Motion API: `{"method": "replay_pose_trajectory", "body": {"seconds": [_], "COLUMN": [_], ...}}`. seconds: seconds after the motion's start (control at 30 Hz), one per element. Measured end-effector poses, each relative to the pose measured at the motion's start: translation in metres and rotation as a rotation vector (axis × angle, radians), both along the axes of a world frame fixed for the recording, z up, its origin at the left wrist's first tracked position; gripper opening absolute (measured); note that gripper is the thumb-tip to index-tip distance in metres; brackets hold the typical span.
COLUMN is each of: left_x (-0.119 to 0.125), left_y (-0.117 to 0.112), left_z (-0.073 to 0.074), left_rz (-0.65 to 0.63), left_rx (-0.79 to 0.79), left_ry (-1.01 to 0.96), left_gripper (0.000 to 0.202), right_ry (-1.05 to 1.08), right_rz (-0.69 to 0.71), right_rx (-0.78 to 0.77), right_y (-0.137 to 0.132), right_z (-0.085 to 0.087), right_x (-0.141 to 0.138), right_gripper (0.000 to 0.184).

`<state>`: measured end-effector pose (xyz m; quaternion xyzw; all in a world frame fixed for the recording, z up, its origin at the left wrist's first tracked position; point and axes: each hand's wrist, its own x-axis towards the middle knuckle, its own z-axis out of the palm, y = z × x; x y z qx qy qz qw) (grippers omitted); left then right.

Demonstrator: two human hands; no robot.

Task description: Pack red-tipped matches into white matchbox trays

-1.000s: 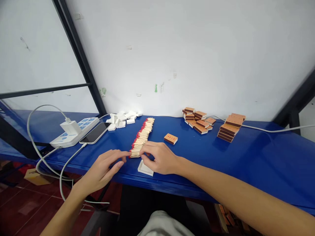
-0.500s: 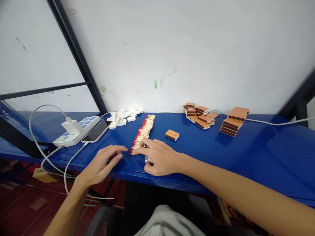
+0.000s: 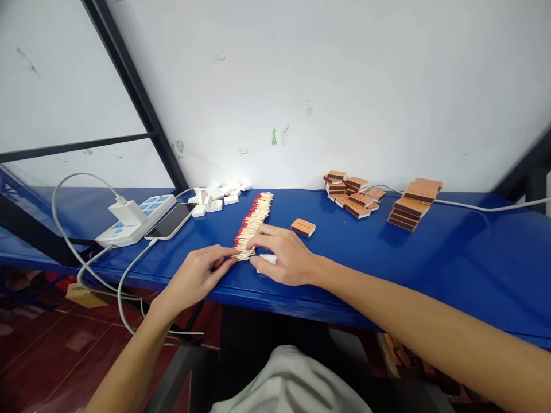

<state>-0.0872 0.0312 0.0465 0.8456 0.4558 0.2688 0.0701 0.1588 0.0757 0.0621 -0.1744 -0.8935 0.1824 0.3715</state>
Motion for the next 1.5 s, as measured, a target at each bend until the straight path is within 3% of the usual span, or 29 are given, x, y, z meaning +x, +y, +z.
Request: {"method": "replay_pose_trajectory", "body": {"seconds": [0.17,0.37,0.6,0.8,1.2,1.5], "left_x": [-0.002,-0.002,-0.002,-0.002,-0.001,0.000], "left_y": [-0.002,-0.005,-0.005,-0.004,-0.007,-0.008], "left_z": [0.000,0.001,0.001,-0.002,-0.001,-0.002], "left_rz": [0.001,-0.006,0.012,0.010,0.043,0.061], "left_rx": [-0.018,-0.048,-0.036,-0.029,0.025,0.078], "left_ry": [-0.029,-0.025,-0.024,-0.006,0.000,0.051], "left_gripper": [0.024,0.021,0.024,0.018,0.016,0.026], "right_ry": [0.064,0.005,-0.297,-0.340,-0.380,-0.324], "right_rz": [0.139,-0.071,-0.163,-0.138,-0.210,-0.023], "right_rx": [-0.017,0.105,0.118,0.181,0.201,0.236], "right_y": [0.004,0.000,-0.007,-0.010,-0.010,-0.015], "right_z": [0.000,-0.004,-0.004,-0.005,-0.006,-0.003], "right_x": [0.004,-0.002,-0.011,-0.011,-0.013,-0.010], "right_gripper": [0.036,0.018,0.026,0.017,0.021,0.022]}}
